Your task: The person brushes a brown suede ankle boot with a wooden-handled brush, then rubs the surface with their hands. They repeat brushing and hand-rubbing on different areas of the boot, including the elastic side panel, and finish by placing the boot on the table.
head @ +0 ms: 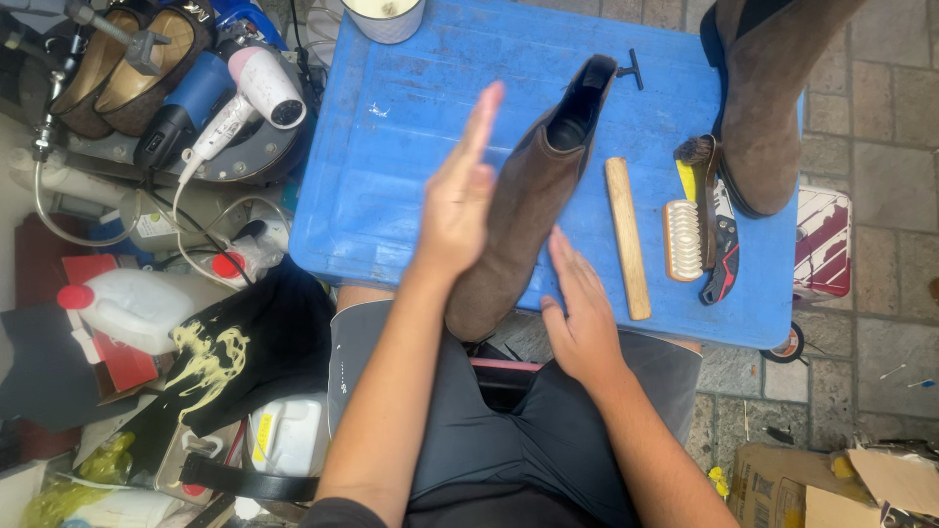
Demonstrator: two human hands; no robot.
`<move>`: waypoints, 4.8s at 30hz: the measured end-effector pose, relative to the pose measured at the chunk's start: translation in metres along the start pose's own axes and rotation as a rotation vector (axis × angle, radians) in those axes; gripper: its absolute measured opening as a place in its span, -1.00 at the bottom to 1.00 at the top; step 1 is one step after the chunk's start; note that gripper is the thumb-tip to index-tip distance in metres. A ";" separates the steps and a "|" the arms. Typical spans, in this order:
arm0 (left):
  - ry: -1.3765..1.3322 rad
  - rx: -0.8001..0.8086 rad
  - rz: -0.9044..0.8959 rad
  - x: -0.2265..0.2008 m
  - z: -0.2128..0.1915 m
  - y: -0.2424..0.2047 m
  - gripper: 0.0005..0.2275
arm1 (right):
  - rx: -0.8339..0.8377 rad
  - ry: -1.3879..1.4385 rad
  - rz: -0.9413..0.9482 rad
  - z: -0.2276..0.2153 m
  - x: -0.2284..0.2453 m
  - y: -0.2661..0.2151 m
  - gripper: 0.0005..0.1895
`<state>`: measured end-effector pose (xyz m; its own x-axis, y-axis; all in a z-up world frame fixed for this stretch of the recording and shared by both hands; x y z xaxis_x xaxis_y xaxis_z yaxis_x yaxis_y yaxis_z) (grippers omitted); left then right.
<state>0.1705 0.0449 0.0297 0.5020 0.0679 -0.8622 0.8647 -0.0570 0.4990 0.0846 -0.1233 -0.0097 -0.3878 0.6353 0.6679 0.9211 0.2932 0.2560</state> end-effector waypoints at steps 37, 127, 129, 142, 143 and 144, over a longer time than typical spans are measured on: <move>0.180 -0.235 -0.232 -0.028 0.006 -0.102 -0.26 | -0.228 0.776 0.057 -0.025 -0.013 -0.038 -0.13; -0.272 -0.128 0.017 0.027 0.054 0.086 -0.27 | -0.440 0.560 -0.181 -0.049 -0.027 0.155 -0.42; -0.323 -0.165 0.090 0.017 0.049 0.080 -0.39 | -0.553 0.370 -0.181 -0.056 -0.024 0.146 -0.57; -0.274 -0.238 -0.214 0.064 -0.026 0.018 -0.46 | -0.161 0.124 0.065 -0.036 0.020 0.041 0.11; -0.294 -0.230 -0.271 0.077 -0.030 0.014 -0.43 | -0.157 0.042 0.068 -0.029 0.026 0.026 0.24; -0.314 -0.222 -0.328 0.091 -0.030 0.011 -0.40 | -0.152 -0.041 0.070 -0.020 0.033 0.014 0.37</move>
<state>0.2258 0.0803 -0.0409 0.2037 -0.2578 -0.9445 0.9757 0.1329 0.1742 0.0852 -0.1131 0.0297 -0.3207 0.6795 0.6598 0.9392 0.1379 0.3145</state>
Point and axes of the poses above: each hand's wrist, its own y-axis towards the middle knuckle, its own z-axis out of the palm, x = y × z, the point moved 9 cm from there along y, towards the middle knuckle, and after that the axes turned 2 degrees about -y, right-handed, at the moved point
